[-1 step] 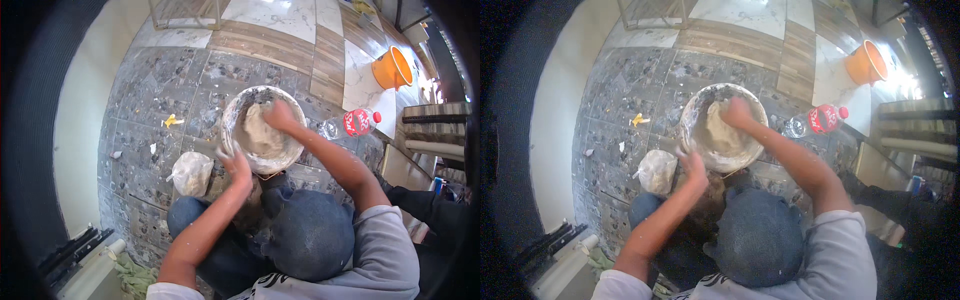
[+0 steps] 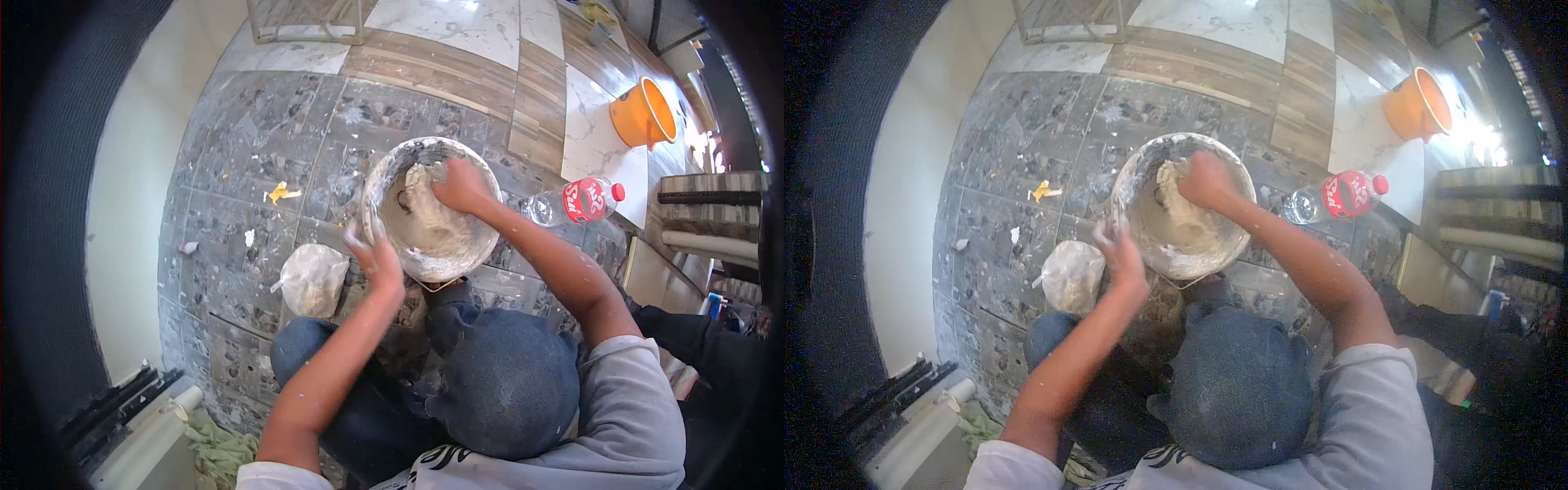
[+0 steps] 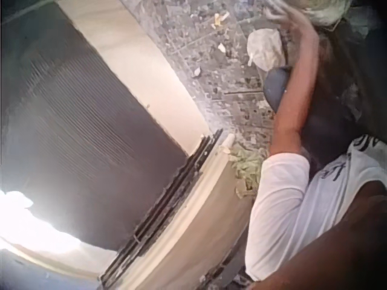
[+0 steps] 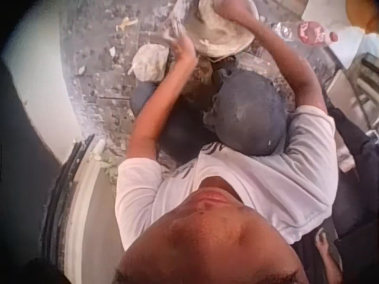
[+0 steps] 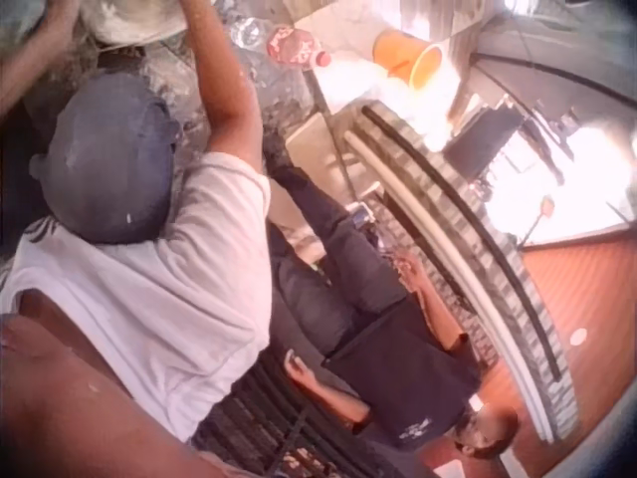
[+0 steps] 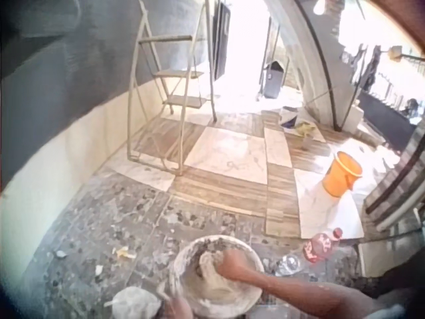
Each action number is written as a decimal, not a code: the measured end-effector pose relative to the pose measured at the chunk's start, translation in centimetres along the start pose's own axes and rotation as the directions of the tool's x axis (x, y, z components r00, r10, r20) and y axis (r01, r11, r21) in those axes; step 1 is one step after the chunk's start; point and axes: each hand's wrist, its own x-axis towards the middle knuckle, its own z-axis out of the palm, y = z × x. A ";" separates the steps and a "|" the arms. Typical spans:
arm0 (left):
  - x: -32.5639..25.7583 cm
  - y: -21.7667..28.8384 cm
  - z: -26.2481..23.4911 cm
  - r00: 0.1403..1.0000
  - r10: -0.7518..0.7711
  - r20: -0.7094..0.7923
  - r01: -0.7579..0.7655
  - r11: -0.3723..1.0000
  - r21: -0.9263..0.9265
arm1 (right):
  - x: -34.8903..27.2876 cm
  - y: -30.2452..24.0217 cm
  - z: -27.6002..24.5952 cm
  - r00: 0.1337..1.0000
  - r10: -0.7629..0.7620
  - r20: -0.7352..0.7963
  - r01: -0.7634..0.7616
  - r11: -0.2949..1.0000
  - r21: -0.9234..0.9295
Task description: The person mixes plaster in a bucket with a putty knife, then stands up and applies the plaster onto the ceiling surface using the putty knife.
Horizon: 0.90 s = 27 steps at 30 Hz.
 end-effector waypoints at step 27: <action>3.7 0.1 1.0 0.946 0.316 0.073 -0.323 0.898 0.300 | -0.1 -1.5 4.9 0.878 -0.471 0.089 0.468 0.800 -0.377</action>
